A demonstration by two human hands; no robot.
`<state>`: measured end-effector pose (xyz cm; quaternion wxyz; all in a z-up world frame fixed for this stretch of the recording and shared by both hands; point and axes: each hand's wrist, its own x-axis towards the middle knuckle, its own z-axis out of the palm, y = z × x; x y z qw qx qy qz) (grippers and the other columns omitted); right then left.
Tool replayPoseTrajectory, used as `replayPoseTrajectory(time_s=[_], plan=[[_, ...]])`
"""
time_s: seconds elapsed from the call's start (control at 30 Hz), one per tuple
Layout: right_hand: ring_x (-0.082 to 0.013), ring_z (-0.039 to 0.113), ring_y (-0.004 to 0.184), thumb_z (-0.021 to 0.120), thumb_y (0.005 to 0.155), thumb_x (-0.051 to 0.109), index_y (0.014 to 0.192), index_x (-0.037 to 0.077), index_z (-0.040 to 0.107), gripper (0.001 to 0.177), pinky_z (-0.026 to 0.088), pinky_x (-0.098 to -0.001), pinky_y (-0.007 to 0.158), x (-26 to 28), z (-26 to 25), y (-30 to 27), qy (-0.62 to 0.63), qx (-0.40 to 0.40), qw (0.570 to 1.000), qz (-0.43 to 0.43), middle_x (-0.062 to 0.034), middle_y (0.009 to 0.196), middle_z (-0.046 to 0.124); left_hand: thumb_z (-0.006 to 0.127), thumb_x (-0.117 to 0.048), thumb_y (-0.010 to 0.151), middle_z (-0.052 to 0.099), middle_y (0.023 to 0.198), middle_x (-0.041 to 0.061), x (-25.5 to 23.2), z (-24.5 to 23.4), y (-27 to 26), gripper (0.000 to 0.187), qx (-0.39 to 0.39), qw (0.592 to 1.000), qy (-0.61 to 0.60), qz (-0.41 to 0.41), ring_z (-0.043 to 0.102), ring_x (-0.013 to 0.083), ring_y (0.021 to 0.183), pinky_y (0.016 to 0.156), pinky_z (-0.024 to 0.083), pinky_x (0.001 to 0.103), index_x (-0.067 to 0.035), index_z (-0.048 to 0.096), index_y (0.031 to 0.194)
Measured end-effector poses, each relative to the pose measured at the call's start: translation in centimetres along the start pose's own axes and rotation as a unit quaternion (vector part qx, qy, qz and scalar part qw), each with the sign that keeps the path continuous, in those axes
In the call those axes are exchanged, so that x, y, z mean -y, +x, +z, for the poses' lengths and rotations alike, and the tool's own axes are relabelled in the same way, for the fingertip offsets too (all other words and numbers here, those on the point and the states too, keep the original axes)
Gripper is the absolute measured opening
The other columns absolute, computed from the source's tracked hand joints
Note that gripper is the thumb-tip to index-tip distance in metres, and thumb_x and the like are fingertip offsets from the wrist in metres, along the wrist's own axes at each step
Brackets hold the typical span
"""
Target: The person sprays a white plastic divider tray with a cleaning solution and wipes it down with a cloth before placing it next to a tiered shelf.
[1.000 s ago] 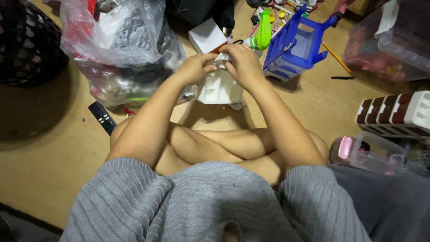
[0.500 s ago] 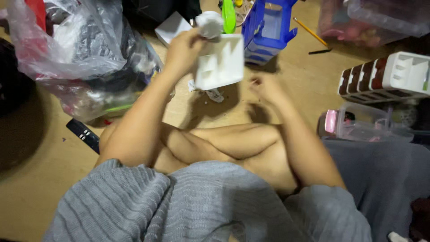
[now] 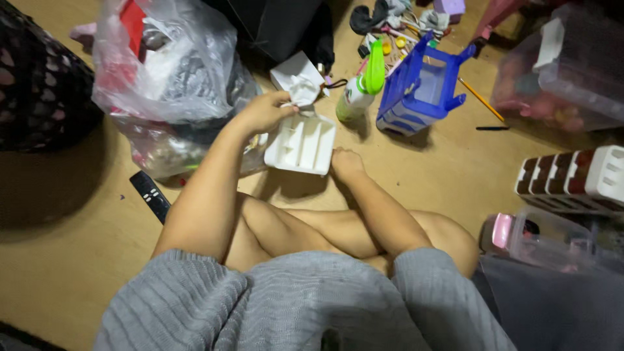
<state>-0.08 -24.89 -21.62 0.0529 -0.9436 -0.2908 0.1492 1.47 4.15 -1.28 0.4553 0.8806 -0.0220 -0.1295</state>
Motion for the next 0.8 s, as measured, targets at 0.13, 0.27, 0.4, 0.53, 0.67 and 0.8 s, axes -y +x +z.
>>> replayPoseTrajectory(time_s=[0.13,0.27,0.4,0.53,0.67,0.8], plan=[[-0.0386,0.073,0.087,0.059,0.089,0.017,0.110,0.004,0.068,0.026,0.059,-0.0514,0.073,0.3,-1.7,0.2,0.018,0.014,1.000,-0.022,-0.0222,0.099,0.073,0.068,-0.041,0.090,0.075,0.104,0.014,-0.9,-0.4,0.2,0.036,0.001,0.999,0.025,-0.028,0.070,0.0293,0.096,0.085,0.052,0.039,-0.016,0.073,0.117],[-0.0410,0.071,0.092,0.063,0.089,0.026,0.111,0.010,0.067,0.028,0.055,-0.0524,0.079,-0.1,-3.9,-0.3,0.081,0.058,0.993,0.070,-0.0218,0.099,0.073,0.066,-0.039,0.089,0.076,0.104,0.014,-0.3,-0.1,0.8,0.034,-0.002,0.999,-0.020,-0.039,0.071,0.0281,0.097,0.085,0.053,0.038,-0.014,0.073,0.111],[-0.0370,0.072,0.092,0.062,0.091,0.029,0.108,0.015,0.071,0.024,0.056,-0.0499,0.081,-1.4,-6.5,-0.3,0.156,0.099,0.976,0.119,-0.0159,0.099,0.075,0.065,-0.042,0.093,0.075,0.103,0.020,1.1,0.5,1.2,0.037,0.003,0.997,0.050,-0.063,0.071,0.0334,0.096,0.085,0.053,0.042,-0.012,0.071,0.112],[-0.0204,0.069,0.074,0.062,0.099,0.021,0.105,0.009,0.069,0.015,0.055,-0.0368,0.063,-2.9,-15.5,-2.5,0.362,0.058,0.922,0.129,-0.0114,0.088,0.073,0.065,-0.040,0.089,0.073,0.107,0.019,0.9,1.4,1.2,0.039,-0.040,0.999,0.037,-0.005,0.069,0.0369,0.098,0.084,0.052,0.044,-0.017,0.067,0.121],[-0.0154,0.067,0.065,0.065,0.100,0.014,0.104,0.005,0.069,0.010,0.054,-0.0317,0.055,1.1,-23.8,-5.3,0.419,-0.125,0.899,0.040,-0.0091,0.086,0.071,0.063,-0.038,0.091,0.073,0.108,0.020,-1.0,2.1,0.4,0.038,-0.046,0.997,0.065,0.019,0.068,0.0411,0.101,0.086,0.052,0.048,-0.020,0.064,0.126],[-0.0278,0.069,0.084,0.071,0.098,0.006,0.106,0.005,0.068,0.009,0.055,-0.0363,0.073,4.7,-26.7,-6.0,0.248,-0.366,0.888,-0.127,-0.0113,0.097,0.066,0.061,-0.036,0.095,0.071,0.109,0.024,-3.2,3.1,-0.1,0.040,-0.030,0.994,0.097,0.031,0.066,0.0431,0.103,0.088,0.051,0.050,-0.020,0.058,0.132]])
